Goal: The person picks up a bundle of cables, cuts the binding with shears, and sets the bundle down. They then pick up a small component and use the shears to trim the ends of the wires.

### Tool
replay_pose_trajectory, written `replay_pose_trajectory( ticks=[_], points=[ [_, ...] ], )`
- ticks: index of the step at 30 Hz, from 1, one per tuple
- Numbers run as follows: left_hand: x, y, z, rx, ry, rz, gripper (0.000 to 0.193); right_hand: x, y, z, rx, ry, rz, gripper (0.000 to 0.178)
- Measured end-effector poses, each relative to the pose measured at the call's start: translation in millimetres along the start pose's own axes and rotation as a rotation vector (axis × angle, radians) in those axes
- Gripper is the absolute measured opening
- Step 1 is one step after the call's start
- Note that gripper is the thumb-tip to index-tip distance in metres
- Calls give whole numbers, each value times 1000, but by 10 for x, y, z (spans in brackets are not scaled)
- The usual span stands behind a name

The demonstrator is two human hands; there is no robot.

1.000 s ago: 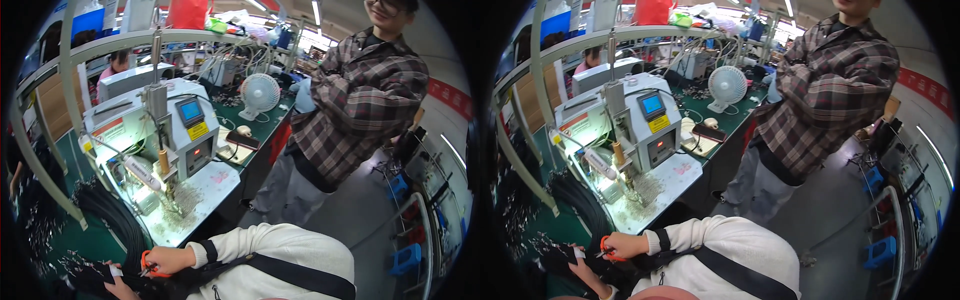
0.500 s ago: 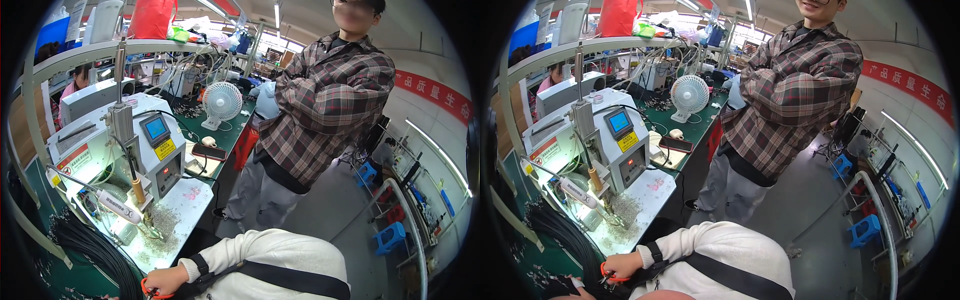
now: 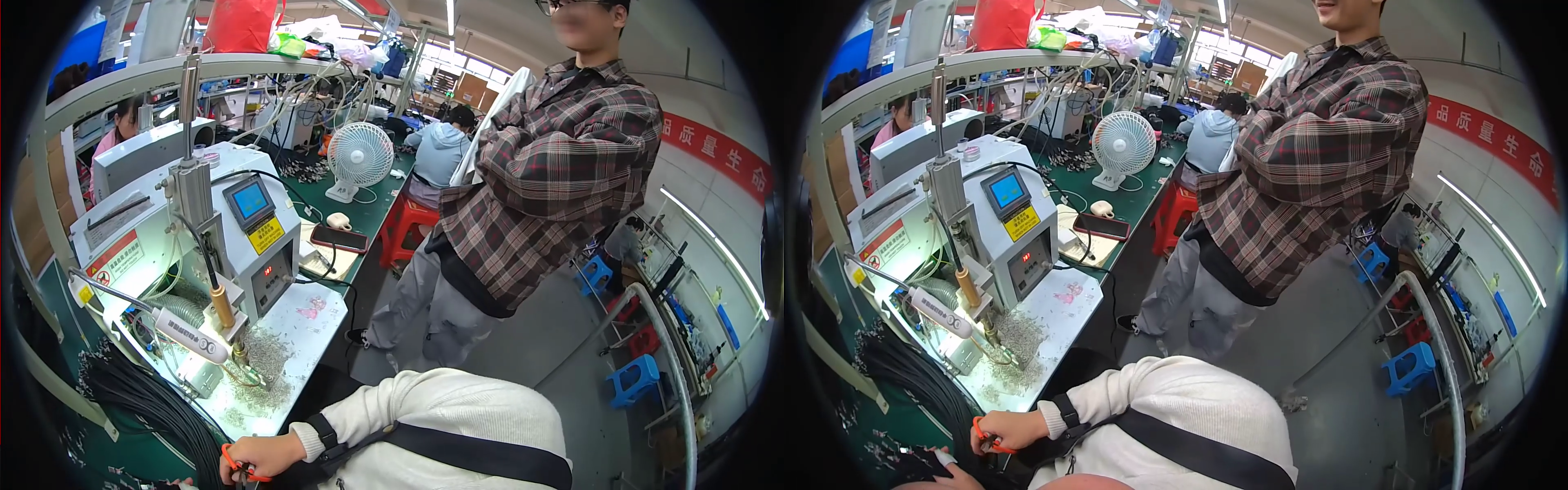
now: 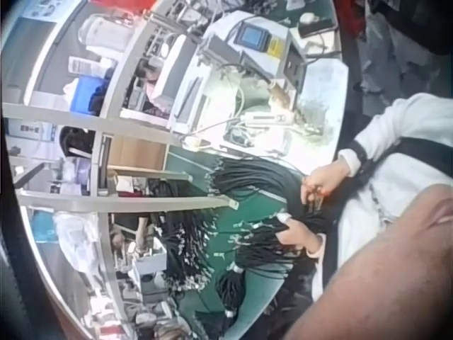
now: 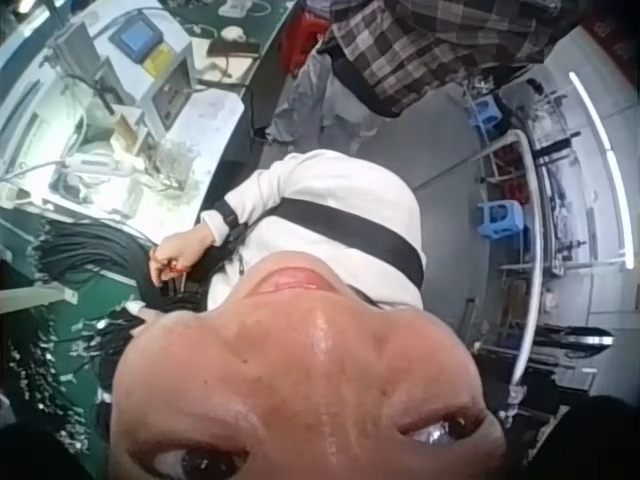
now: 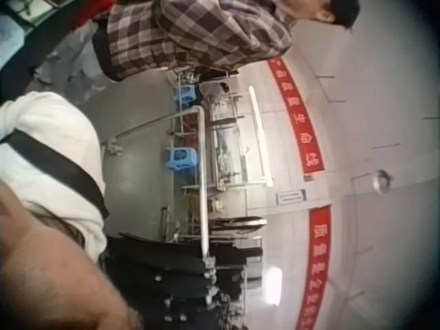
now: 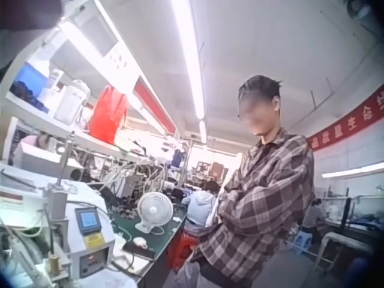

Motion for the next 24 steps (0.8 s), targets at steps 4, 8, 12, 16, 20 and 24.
replay_pose_trajectory(
  ticks=[4,8,12,16,20,24],
  points=[
    [10,69,-104,72,-50,-100,44,-128,62,260,212,-271,-2,23],
    [28,28,101,-339,-117,-160,32,-168,94,334,254,-90,-29,27],
    [26,122,244,-379,-102,-36,37,-184,92,430,298,-59,54,32],
    [43,117,232,-459,-150,-39,29,-170,141,458,258,-69,114,35],
    [87,160,336,-434,-154,-36,29,-107,163,435,282,-64,172,32],
    [131,286,463,-316,-203,12,34,-58,136,468,259,-94,243,29]
  ],
)
Point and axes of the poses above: each hand's wrist, its own x-axis away from the middle knuckle, its own y-axis out of the palm, z = x × y, the point moved 2 cm from there along -x, towards the middle knuckle, and after that the axes turned 10 degrees about -z, right-handed, at the moved point
